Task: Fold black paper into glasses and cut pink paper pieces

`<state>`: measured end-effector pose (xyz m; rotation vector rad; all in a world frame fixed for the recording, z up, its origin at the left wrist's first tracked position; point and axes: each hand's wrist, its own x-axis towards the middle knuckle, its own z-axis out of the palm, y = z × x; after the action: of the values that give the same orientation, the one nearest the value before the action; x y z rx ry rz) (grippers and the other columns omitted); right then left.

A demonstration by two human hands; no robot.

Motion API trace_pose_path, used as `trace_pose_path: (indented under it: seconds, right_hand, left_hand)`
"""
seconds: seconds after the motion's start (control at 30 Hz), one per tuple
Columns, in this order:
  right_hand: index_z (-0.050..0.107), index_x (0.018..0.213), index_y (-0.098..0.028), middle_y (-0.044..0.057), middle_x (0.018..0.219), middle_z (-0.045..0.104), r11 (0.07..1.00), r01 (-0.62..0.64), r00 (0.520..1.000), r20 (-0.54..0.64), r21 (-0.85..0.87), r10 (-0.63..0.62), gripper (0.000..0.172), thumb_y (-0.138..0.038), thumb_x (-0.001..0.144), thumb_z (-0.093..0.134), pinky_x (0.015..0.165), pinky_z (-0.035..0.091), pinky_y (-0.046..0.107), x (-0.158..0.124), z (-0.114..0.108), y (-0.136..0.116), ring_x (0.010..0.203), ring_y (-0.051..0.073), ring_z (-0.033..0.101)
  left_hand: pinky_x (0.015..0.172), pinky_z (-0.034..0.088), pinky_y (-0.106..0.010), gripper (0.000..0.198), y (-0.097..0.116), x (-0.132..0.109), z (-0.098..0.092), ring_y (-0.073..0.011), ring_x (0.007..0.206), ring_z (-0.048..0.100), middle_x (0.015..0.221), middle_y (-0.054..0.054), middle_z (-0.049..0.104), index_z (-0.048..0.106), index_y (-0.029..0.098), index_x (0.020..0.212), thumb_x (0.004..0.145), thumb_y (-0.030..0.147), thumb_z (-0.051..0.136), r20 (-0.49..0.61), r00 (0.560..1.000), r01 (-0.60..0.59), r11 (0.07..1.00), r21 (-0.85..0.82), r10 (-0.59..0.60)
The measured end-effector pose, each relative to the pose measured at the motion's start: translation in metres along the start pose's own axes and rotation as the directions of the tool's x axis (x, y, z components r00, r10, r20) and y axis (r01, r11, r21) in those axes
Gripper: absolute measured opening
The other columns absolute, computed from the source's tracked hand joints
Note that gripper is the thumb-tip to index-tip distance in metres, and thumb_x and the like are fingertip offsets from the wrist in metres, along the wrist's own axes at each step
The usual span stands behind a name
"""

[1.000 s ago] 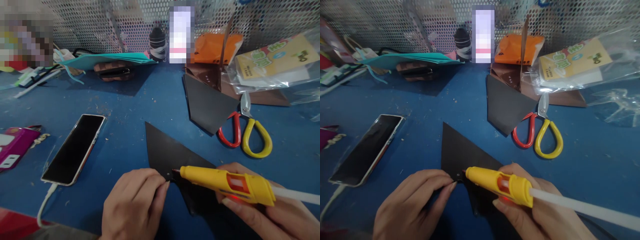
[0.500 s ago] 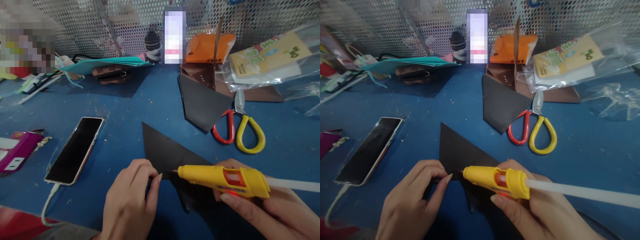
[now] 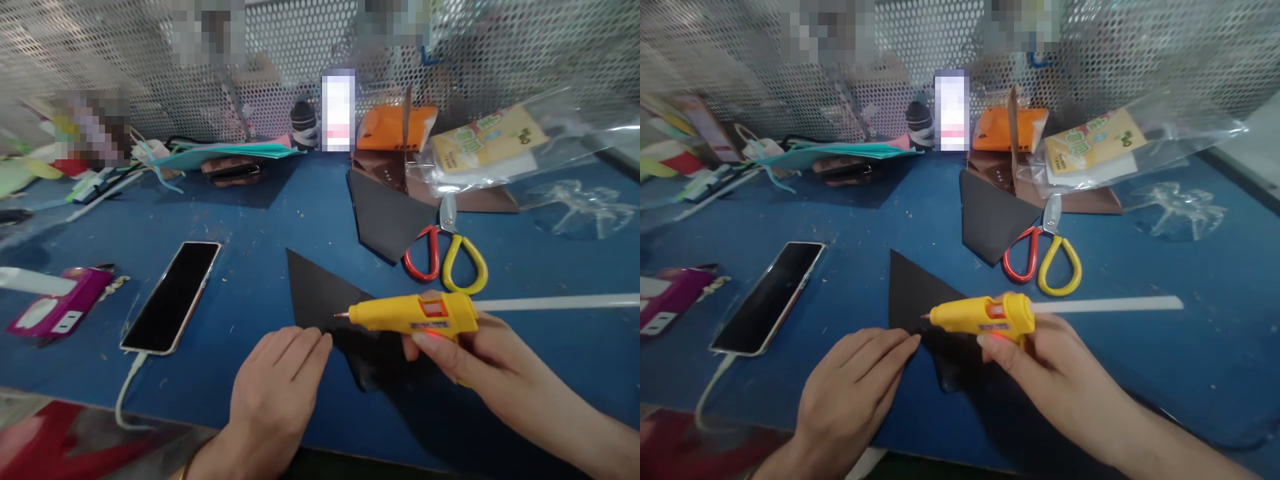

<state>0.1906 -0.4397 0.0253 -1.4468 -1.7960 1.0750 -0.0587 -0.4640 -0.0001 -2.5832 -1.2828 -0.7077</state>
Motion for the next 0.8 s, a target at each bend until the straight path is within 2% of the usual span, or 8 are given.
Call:
trace_pose_path:
  seconds: [0.13, 0.3, 0.4, 0.5, 0.6, 0.7, 0.8]
  right_hand:
    - [0.075, 0.069, -0.021, 0.0, 0.056, 0.058, 0.995, -0.037, 0.999, -0.032, 0.095, 0.04, 0.041, -0.055, 0.088, 0.062, 0.038, 0.04, 0.021, -0.006, -0.006, -0.002, 0.044, 0.011, 0.047]
    - [0.076, 0.074, -0.02, 0.002, 0.061, 0.062, 0.965, -0.124, 0.966, -0.196, 0.232, 0.171, 0.04, -0.058, 0.083, 0.067, 0.043, 0.042, 0.022, -0.024, -0.013, 0.006, 0.05, 0.012, 0.05]
    - [0.077, 0.082, -0.019, 0.006, 0.074, 0.07, 0.911, -0.123, 0.887, -0.367, 0.395, 0.279, 0.035, -0.054, 0.078, 0.074, 0.044, 0.044, 0.026, -0.035, -0.024, 0.013, 0.053, 0.013, 0.051]
    - [0.075, 0.08, -0.022, 0.006, 0.085, 0.073, 0.837, -0.023, 0.764, -0.53, 0.547, 0.368, 0.024, -0.045, 0.076, 0.079, 0.045, 0.045, 0.026, -0.04, -0.038, 0.017, 0.055, 0.013, 0.052]
    - [0.074, 0.081, -0.022, 0.005, 0.091, 0.073, 0.729, 0.072, 0.663, -0.579, 0.681, 0.475, 0.018, -0.036, 0.074, 0.083, 0.047, 0.047, 0.022, -0.04, -0.052, 0.02, 0.058, 0.011, 0.054]
    - [0.074, 0.082, -0.018, 0.003, 0.089, 0.072, 0.638, 0.112, 0.628, -0.552, 0.761, 0.548, 0.019, -0.026, 0.069, 0.086, 0.052, 0.051, 0.019, -0.039, -0.063, 0.025, 0.061, 0.01, 0.058]
    - [0.073, 0.078, -0.019, 0.0, 0.081, 0.069, 0.637, 0.124, 0.629, -0.556, 0.761, 0.543, 0.018, -0.018, 0.064, 0.086, 0.06, 0.055, 0.018, -0.039, -0.072, 0.028, 0.065, 0.011, 0.063]
  left_hand:
    - [0.074, 0.057, -0.037, 0.032, 0.009, -0.007, -0.002, -0.0241, 0.088, 0.068, 0.102, -0.01, 0.077, 0.072, 0.007, 0.109, 0.095, 0.006, 0.043, 0.052, 0.996, -0.074, 0.99, 0.124, 0.068]
    - [0.077, 0.06, -0.042, 0.039, 0.024, -0.011, -0.003, -0.0294, 0.095, 0.068, 0.11, -0.017, 0.075, 0.069, 0.0, 0.116, 0.091, 0.005, 0.041, 0.14, 0.987, -0.115, 0.969, 0.22, 0.085]
    - [0.08, 0.06, -0.044, 0.039, 0.029, -0.012, -0.002, -0.0305, 0.097, 0.068, 0.111, -0.019, 0.074, 0.068, -0.004, 0.117, 0.089, 0.007, 0.043, 0.097, 0.993, -0.08, 0.979, 0.188, 0.062]
    - [0.083, 0.059, -0.043, 0.039, 0.031, -0.012, -0.002, -0.0291, 0.098, 0.069, 0.112, -0.018, 0.075, 0.068, -0.002, 0.118, 0.089, 0.008, 0.044, 0.039, 0.999, -0.039, 0.986, 0.165, 0.033]
    - [0.083, 0.058, -0.043, 0.04, 0.029, -0.015, -0.001, -0.0289, 0.099, 0.069, 0.114, -0.017, 0.075, 0.068, 0.001, 0.12, 0.089, 0.009, 0.044, 0.024, 0.999, -0.037, 0.983, 0.181, 0.033]
    - [0.083, 0.057, -0.043, 0.042, 0.024, -0.02, 0.002, -0.0295, 0.101, 0.068, 0.117, -0.017, 0.073, 0.066, 0.002, 0.125, 0.089, 0.012, 0.046, 0.034, 0.997, -0.072, 0.975, 0.211, 0.066]
    - [0.086, 0.055, -0.043, 0.046, 0.017, -0.025, 0.006, -0.0303, 0.104, 0.067, 0.121, -0.017, 0.072, 0.062, 0.003, 0.131, 0.088, 0.016, 0.05, 0.051, 0.992, -0.123, 0.965, 0.234, 0.114]
